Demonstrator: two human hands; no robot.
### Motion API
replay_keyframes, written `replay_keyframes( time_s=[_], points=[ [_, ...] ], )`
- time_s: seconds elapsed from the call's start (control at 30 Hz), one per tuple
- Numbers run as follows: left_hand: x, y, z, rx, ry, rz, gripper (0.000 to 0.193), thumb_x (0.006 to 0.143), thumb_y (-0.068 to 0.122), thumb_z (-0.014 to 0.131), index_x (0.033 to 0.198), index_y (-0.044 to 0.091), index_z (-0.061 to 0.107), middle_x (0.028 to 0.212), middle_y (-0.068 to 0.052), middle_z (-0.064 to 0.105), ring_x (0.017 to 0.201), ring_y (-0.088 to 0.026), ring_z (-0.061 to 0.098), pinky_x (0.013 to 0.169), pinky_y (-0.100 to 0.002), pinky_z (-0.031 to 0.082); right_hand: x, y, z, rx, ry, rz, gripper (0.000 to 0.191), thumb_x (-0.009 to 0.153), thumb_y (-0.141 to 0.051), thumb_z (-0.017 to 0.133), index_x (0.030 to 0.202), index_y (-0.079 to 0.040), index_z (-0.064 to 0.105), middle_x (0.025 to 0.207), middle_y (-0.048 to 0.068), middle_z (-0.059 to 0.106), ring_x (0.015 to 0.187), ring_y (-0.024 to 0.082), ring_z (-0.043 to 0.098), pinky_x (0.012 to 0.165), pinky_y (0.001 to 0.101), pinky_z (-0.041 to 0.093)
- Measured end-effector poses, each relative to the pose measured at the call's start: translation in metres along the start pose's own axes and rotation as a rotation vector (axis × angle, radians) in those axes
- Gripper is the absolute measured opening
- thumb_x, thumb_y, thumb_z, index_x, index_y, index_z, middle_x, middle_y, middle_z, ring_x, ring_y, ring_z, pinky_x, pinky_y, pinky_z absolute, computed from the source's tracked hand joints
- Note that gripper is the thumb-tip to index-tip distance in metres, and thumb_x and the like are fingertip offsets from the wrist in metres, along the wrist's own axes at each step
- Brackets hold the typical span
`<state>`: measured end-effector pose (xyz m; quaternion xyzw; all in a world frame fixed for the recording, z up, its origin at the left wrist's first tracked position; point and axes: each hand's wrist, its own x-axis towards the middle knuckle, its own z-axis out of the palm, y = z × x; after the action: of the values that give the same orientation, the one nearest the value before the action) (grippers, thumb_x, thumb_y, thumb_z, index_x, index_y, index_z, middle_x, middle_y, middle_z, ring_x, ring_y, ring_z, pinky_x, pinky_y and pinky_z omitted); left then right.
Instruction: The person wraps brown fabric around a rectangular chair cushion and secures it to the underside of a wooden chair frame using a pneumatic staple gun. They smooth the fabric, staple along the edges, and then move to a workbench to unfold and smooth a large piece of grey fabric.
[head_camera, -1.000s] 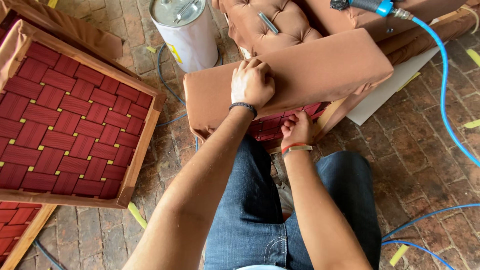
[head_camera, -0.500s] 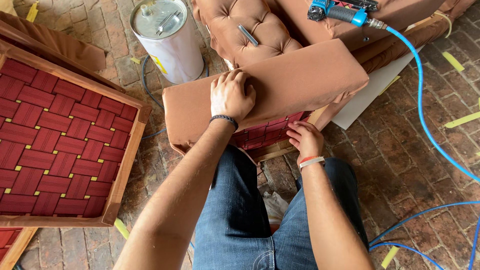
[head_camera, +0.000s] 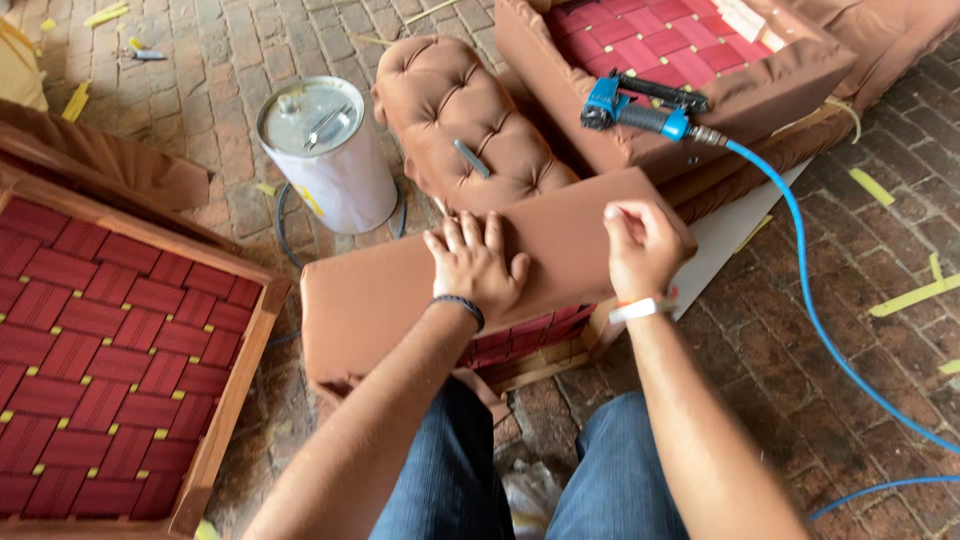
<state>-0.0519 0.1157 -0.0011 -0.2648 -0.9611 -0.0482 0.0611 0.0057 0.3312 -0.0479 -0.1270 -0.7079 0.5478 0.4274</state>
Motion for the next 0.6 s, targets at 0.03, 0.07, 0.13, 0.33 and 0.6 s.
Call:
replay_keyframes(
  time_s=[0.03,0.07,0.13,0.33,0.6],
  points=[
    [0.008,0.008,-0.003,-0.024,-0.007,0.038,0.084,0.091,0.06,0.047,0.153,0.004,0.036,0.154,-0.032,0.036,0.143,-0.052,0.029,0.112,-0.072,0.014,0.028,0.006,0.006,-0.129,-0.05,-0.063,0.007,0.096,-0.006,0.077,0.101,-0.003,0.073,0.089,0.005,0.074,0.081,0.01,0.069,0.076,0.0245,0.055],
    [0.017,0.013,-0.005,-0.045,-0.015,0.076,0.085,0.09,0.06,0.047,0.154,0.004,0.035,0.154,-0.032,0.036,0.142,-0.052,0.03,0.112,-0.072,0.014,0.056,0.014,0.014,-0.238,-0.084,-0.075,0.011,0.092,-0.007,0.078,0.101,-0.004,0.073,0.092,0.007,0.075,0.083,0.013,0.069,0.077,0.0275,0.056],
    [0.036,0.019,-0.009,-0.073,-0.058,0.094,0.087,0.089,0.062,0.048,0.154,0.005,0.035,0.153,-0.031,0.037,0.142,-0.05,0.03,0.114,-0.07,0.014,0.115,0.037,0.027,-0.456,-0.154,-0.098,0.02,0.085,-0.009,0.08,0.103,-0.005,0.072,0.099,0.01,0.075,0.087,0.019,0.071,0.08,0.0335,0.058],
    [0.076,0.014,-0.008,-0.175,-0.085,0.081,0.089,0.086,0.061,0.054,0.153,0.005,0.037,0.152,-0.03,0.04,0.143,-0.047,0.032,0.116,-0.062,0.018,0.253,0.129,0.06,-1.012,-0.472,-0.197,0.085,0.063,-0.026,0.095,0.132,0.0,0.054,0.133,0.026,0.059,0.124,0.043,0.052,0.104,0.0513,0.042],
    [0.096,0.014,-0.005,-0.197,-0.103,0.059,0.088,0.085,0.061,0.057,0.153,0.008,0.038,0.153,-0.029,0.038,0.143,-0.047,0.03,0.117,-0.061,0.017,0.301,0.172,0.086,-1.2,-0.612,0.056,0.104,0.063,-0.041,0.095,0.145,-0.005,0.042,0.14,0.027,0.054,0.133,0.045,0.045,0.109,0.056,0.035]
  ],
)
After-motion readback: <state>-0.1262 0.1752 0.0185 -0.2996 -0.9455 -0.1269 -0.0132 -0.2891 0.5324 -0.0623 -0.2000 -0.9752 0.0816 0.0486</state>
